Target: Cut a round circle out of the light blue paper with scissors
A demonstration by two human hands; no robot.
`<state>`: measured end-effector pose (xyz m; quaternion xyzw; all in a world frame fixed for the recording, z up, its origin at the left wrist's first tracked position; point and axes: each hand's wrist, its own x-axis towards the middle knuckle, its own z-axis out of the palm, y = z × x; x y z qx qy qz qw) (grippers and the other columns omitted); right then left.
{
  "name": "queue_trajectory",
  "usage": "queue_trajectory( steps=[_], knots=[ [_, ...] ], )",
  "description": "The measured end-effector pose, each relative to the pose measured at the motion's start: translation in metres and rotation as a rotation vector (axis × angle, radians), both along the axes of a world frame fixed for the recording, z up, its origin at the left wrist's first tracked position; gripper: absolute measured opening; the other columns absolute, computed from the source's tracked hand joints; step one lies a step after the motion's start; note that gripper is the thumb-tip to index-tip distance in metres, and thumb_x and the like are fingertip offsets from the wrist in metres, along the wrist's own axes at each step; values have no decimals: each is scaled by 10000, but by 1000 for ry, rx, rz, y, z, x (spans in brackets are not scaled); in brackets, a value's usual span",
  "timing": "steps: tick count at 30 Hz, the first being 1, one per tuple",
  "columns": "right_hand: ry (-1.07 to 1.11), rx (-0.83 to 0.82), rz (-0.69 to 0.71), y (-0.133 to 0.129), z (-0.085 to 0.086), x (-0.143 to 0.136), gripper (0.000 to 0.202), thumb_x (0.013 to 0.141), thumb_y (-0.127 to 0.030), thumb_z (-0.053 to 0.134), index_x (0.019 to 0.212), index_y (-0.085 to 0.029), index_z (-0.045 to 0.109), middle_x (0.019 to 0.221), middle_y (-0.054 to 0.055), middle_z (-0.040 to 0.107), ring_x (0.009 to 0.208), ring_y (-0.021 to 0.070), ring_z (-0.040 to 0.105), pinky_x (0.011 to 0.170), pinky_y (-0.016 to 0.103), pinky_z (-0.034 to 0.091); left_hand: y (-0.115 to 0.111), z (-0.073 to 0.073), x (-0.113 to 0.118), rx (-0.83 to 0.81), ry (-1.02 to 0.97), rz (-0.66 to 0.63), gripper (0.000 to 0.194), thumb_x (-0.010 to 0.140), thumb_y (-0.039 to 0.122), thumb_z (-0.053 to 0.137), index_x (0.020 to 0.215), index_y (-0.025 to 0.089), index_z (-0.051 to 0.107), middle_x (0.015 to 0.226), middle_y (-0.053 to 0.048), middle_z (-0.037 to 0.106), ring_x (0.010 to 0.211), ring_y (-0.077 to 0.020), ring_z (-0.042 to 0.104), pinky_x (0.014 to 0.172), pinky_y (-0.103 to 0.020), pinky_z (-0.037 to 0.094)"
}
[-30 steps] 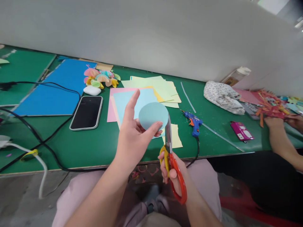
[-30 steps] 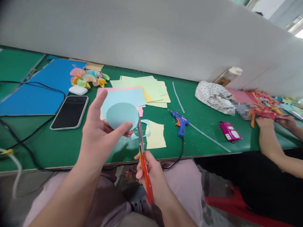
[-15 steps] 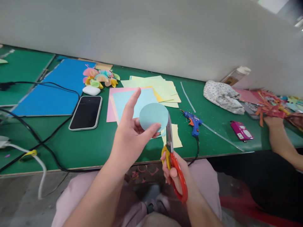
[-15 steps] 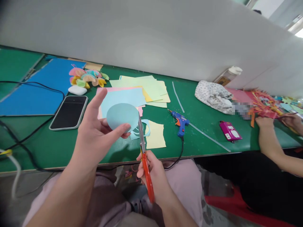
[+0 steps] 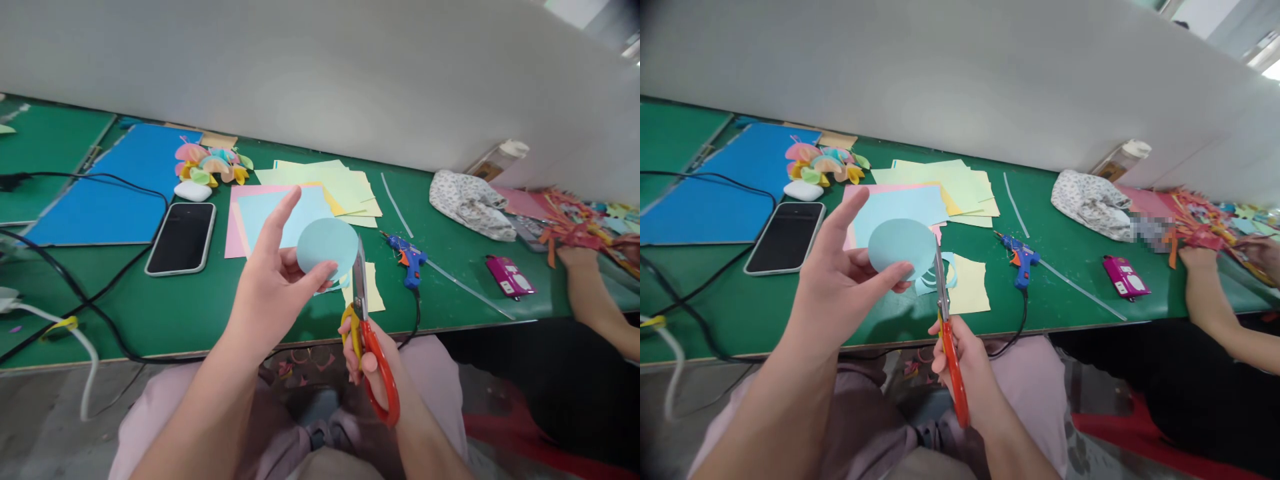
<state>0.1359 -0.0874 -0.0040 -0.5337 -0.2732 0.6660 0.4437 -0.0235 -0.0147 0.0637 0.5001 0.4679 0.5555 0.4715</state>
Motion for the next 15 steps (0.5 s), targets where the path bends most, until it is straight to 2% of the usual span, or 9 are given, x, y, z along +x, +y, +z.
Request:
queue_trajectory(
  steps=[4,6,12,15],
  knots=[
    [-63,30,24,-5,-6,6,529,461,-580,902,777,-229,662,492,-84,552,397,81,387,389,194,312,-2,3,3,21,22,49,878,746,124,814,1540,280,474,643,77,705,546,-155,694,597,-285,642],
    [-67,32,32,-7,-8,8,492,503,-560,892,786,-231,661,504,-81,563,396,82,387,393,198,317,-2,3,3,31,25,71,875,761,131,801,1552,267,451,637,74,708,549,-157,698,614,-291,644],
    [3,7,10,-2,-3,4,699,491,-823,824,799,-212,678,489,-69,513,416,82,369,423,201,272,1,0,-1,34,39,85,872,752,159,821,1542,271,468,603,80,681,535,-161,683,619,-303,647],
    [1,36,17,-1,-3,3,743,460,-838,836,829,-214,675,500,-73,495,426,86,374,424,203,274,1,-1,-3,46,89,46,871,746,163,828,1538,286,485,569,84,657,528,-168,679,597,-299,642]
  ],
)
